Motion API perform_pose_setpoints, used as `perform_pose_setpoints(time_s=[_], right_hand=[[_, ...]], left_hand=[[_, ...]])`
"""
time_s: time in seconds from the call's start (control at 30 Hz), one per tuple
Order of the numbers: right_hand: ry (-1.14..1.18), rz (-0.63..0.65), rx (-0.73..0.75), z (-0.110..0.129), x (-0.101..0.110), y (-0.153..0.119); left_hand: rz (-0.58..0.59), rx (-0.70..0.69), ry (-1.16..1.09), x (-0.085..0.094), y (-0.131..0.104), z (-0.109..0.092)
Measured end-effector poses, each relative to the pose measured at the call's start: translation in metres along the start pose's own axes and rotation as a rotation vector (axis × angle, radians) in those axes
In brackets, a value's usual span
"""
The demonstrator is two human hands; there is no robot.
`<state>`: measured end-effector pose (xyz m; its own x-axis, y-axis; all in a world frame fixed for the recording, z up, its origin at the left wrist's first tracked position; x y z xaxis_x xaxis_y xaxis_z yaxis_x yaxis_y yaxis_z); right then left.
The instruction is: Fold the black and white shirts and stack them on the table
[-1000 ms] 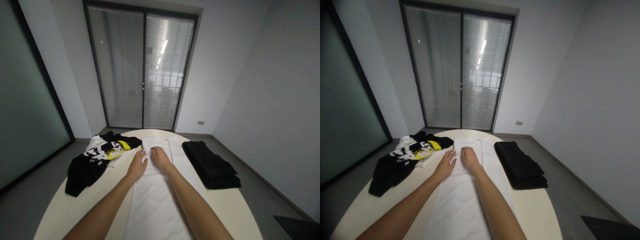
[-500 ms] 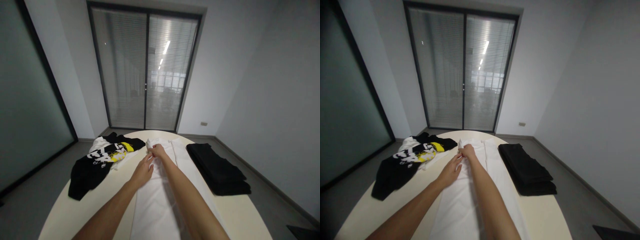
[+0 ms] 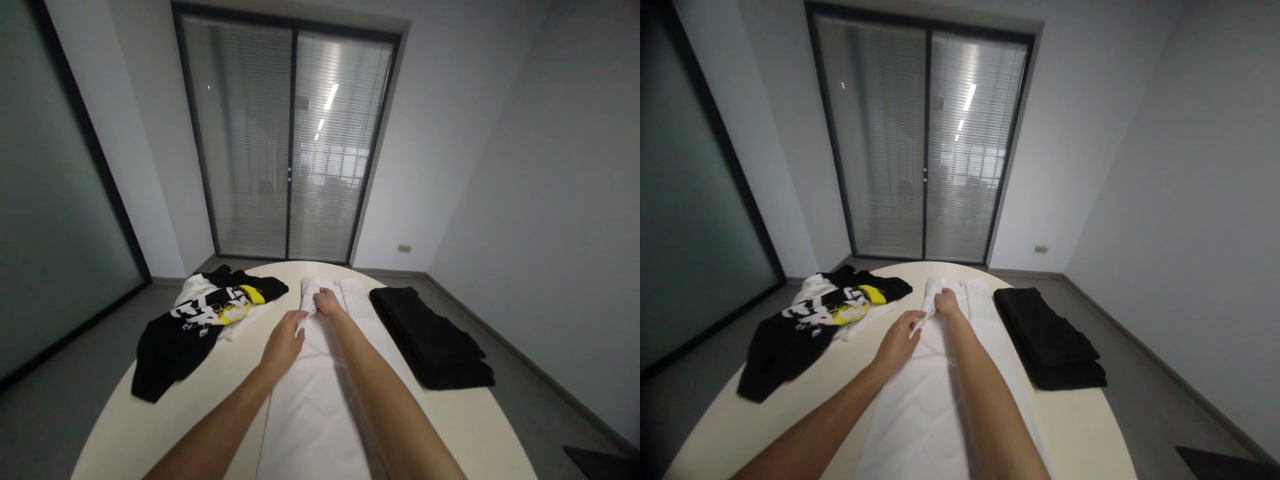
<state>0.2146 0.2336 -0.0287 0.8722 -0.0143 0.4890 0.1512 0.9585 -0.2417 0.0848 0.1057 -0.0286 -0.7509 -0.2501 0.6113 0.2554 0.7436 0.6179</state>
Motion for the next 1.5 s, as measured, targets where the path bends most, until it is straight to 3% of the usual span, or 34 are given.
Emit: perform_pose_setpoints(time_s=[0.17,0.3,0.73,0.83,0.97,1.1,1.2,1.33,1.5], right_hand=[[0.060,-0.029,0.016,-0.006,0.017,0.005],[0.104,-0.029,0.023,-0.014,0.026,0.011],[0.194,-0.007,0.111,-0.032,0.033,0.031],[0.169,-0.016,0.126,-0.035,0.034,0.032],[0.095,-0.033,0.147,-0.034,0.036,0.031],[-0.037,-0.057,0.169,-0.030,0.043,0.027],[-0.166,-0.138,0.168,-0.029,0.055,0.019],[-0.357,-0.214,0.160,-0.032,0.073,-0.002],[-0.558,-0.189,0.178,-0.044,0.091,-0.036]], left_hand=[[0.053,0.050,-0.023,-0.004,0.000,-0.017],[0.104,0.010,-0.079,-0.009,-0.001,-0.033],[0.229,-0.039,-0.344,-0.025,-0.008,-0.067],[0.305,-0.139,-0.426,-0.028,-0.010,-0.074],[0.321,-0.273,-0.305,-0.025,-0.011,-0.076],[0.264,-0.179,-0.135,-0.022,-0.014,-0.064],[0.288,-0.148,-0.091,-0.023,-0.018,-0.060],[0.363,-0.191,-0.029,-0.024,-0.021,-0.062],[0.433,-0.262,0.090,-0.017,-0.018,-0.060]])
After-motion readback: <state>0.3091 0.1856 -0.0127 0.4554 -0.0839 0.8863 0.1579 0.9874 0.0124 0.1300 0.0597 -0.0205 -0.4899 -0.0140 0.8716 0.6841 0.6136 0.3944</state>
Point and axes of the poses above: each hand's wrist, its own y-axis towards the middle knuckle, its own x-axis out of the back of the hand, z = x × y, the point moved 4 cm from there along y, towards the middle knuckle, and after that the axes turned 15 degrees about -x, right-handed, at the moved point
